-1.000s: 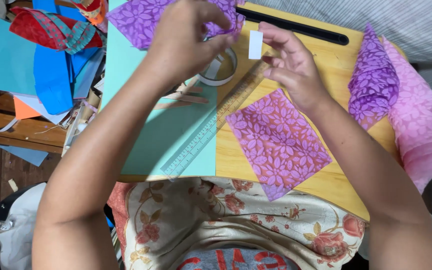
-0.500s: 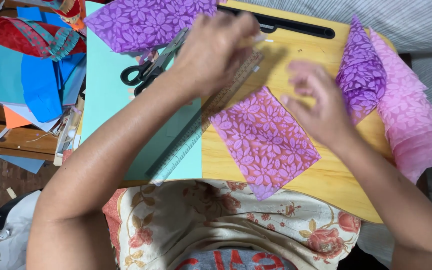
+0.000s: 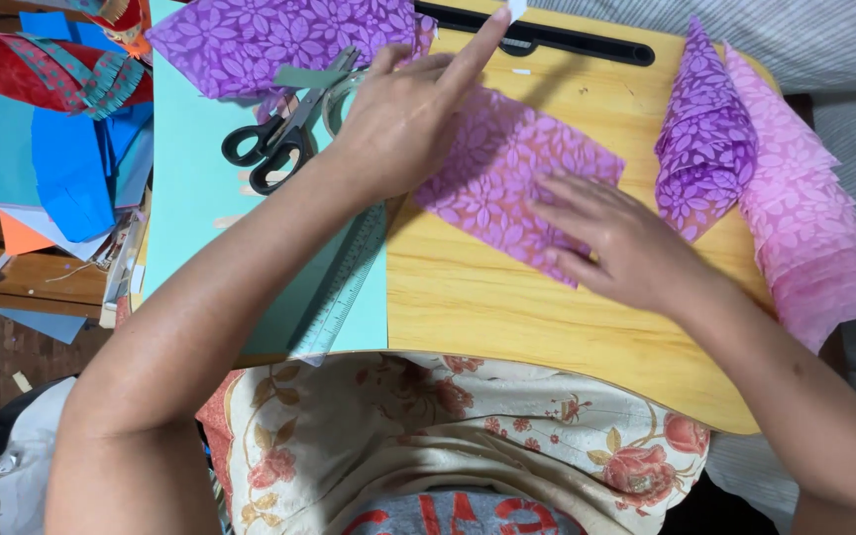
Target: The person is creating decorative cones by measuring and cutting fabric, applying double-sided tape, and folding the material into shape.
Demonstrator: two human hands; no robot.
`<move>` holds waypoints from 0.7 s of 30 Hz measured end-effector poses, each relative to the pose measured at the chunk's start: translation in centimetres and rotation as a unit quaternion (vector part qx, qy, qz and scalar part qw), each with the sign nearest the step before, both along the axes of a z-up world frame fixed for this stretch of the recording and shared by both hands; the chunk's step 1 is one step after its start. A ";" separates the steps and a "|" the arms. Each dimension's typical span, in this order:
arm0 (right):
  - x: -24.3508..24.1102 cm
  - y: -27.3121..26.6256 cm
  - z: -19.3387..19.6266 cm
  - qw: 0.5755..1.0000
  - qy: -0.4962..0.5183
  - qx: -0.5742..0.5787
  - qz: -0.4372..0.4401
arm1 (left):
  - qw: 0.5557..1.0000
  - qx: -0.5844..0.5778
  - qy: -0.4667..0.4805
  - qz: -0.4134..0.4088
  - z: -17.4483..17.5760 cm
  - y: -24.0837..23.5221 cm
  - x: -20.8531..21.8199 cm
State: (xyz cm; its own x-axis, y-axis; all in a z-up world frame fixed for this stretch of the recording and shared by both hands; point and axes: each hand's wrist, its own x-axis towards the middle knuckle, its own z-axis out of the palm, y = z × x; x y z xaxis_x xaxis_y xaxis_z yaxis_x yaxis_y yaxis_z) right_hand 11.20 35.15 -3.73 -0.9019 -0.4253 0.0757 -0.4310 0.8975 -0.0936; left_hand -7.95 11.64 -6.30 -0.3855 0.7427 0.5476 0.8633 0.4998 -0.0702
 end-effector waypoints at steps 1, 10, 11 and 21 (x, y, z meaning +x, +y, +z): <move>-0.5 0.3 -0.1 0.999 -0.011 -0.041 0.003 | 0.998 0.049 -0.015 -0.047 -0.6 0.5 -0.3; -1.1 1.4 0.2 0.997 -0.014 -0.072 -0.005 | 0.984 -0.048 -0.151 -0.079 -2.6 4.5 0.3; -1.0 1.3 0.9 0.998 -0.003 -0.059 -0.024 | 0.983 -0.061 -0.161 -0.070 -2.3 4.5 0.4; -1.2 4.9 0.8 0.987 0.043 -0.048 -0.146 | 0.986 -0.061 -0.136 -0.070 -2.5 4.3 0.7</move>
